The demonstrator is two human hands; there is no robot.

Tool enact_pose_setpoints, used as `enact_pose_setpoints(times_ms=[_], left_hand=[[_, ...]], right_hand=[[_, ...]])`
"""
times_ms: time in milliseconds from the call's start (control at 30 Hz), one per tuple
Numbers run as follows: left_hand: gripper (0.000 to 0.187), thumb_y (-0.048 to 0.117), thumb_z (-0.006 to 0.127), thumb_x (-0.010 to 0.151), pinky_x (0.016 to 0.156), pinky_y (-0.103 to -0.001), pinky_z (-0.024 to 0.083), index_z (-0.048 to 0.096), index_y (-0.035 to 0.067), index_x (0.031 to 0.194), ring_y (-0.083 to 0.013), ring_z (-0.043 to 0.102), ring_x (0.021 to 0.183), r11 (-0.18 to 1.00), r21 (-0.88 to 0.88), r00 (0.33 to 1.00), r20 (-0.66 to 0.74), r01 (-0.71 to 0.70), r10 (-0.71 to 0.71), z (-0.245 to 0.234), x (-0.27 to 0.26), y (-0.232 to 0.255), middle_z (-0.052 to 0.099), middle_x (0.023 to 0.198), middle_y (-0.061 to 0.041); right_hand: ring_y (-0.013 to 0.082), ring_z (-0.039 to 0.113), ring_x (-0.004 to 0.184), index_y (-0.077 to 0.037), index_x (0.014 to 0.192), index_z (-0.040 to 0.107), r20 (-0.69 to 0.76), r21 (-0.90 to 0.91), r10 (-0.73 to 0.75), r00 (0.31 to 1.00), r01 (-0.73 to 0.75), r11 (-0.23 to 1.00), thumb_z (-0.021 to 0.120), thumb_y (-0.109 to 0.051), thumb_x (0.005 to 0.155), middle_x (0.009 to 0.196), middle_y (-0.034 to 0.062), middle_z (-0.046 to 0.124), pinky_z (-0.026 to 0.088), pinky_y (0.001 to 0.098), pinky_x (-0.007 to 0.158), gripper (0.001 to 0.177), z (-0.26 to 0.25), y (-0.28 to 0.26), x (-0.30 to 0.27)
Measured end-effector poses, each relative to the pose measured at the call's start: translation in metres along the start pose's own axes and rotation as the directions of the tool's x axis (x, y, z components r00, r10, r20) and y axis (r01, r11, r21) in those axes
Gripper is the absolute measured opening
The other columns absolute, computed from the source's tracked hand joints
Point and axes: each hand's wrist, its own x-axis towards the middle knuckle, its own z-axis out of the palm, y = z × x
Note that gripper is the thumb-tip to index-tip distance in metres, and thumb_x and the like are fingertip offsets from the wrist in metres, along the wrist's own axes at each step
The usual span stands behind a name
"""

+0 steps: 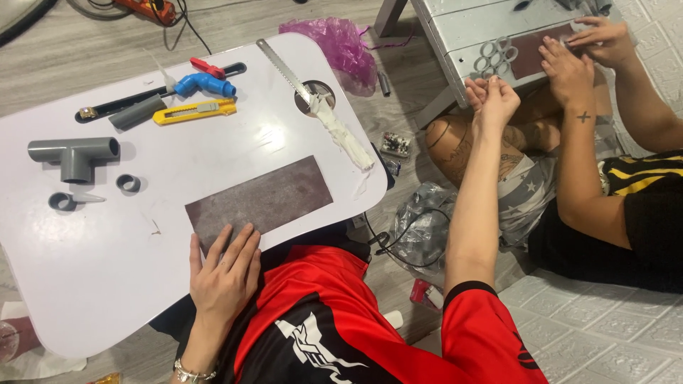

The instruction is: Sanding a multi-hole metal component against a sheet of sandpaper on a small table.

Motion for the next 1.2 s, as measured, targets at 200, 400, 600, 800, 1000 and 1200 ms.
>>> enact_pose_setpoints(times_ms=[200,400,600,800,1000,1200], left_hand=[[0.029,0.030,0.068,0.105,0.126,-0.056,0.033,0.078,0.017,0.129,-0.0238,0.068,0.129,1.000,-0.019,1.000,0.021,0.021,-0.020,0.002,0.001,0.000,0.076,0.135,0.002],[0.034,0.032,0.064,0.106,0.124,-0.051,0.035,0.076,0.018,0.134,-0.0246,0.066,0.131,1.000,0.022,0.997,0.077,0.014,-0.015,-0.003,-0.001,-0.001,0.073,0.141,0.003],[0.038,0.035,0.059,0.108,0.125,-0.052,0.034,0.073,0.019,0.139,-0.0241,0.065,0.133,0.998,0.055,0.995,0.100,-0.008,0.002,-0.002,-0.001,0.001,0.071,0.143,0.004],[0.040,0.037,0.059,0.107,0.126,-0.053,0.033,0.072,0.019,0.140,-0.0241,0.065,0.134,0.998,0.059,0.995,0.104,-0.011,0.004,0.001,-0.001,0.000,0.071,0.143,0.004],[0.037,0.035,0.061,0.107,0.126,-0.053,0.032,0.074,0.018,0.137,-0.0240,0.066,0.132,0.999,0.043,0.993,0.119,-0.002,-0.003,-0.002,-0.003,0.000,0.072,0.142,0.004],[0.037,0.036,0.062,0.107,0.125,-0.053,0.033,0.074,0.019,0.137,-0.0238,0.066,0.132,0.999,0.046,0.996,0.093,0.001,-0.005,0.000,0.000,-0.001,0.072,0.142,0.004]], right_hand=[[0.0306,0.085,0.081,0.005,0.101,0.060,-0.054,0.122,0.087,0.995,-0.080,0.989,0.060,-0.004,0.105,0.086,0.0180,0.073,0.072,0.0308,0.064,0.010,0.000,-0.007,0.002],[0.0313,0.086,0.079,0.004,0.096,0.060,-0.048,0.129,0.071,0.996,-0.064,0.990,0.064,-0.004,0.103,0.085,0.0197,0.075,0.071,0.0316,0.060,0.012,-0.004,0.014,0.018],[0.0269,0.086,0.078,0.003,0.097,0.062,-0.063,0.058,0.080,0.995,-0.076,0.995,0.061,-0.006,0.106,0.083,0.0157,0.074,0.070,0.0261,0.059,0.012,-0.001,0.003,0.010],[0.0282,0.086,0.079,0.002,0.096,0.061,-0.074,0.056,0.073,0.995,-0.069,0.996,0.062,-0.007,0.106,0.083,0.0150,0.072,0.069,0.0262,0.058,0.013,0.002,0.000,0.008],[0.0239,0.086,0.076,0.003,0.096,0.065,-0.072,0.028,0.058,0.996,-0.056,0.998,0.063,-0.006,0.105,0.081,0.0148,0.076,0.070,0.0245,0.059,0.013,-0.001,0.001,0.000],[0.0263,0.085,0.074,0.001,0.097,0.065,-0.102,0.044,0.077,0.992,-0.073,0.996,0.065,-0.006,0.100,0.078,0.0121,0.071,0.068,0.0258,0.056,0.008,0.008,-0.007,0.000]])
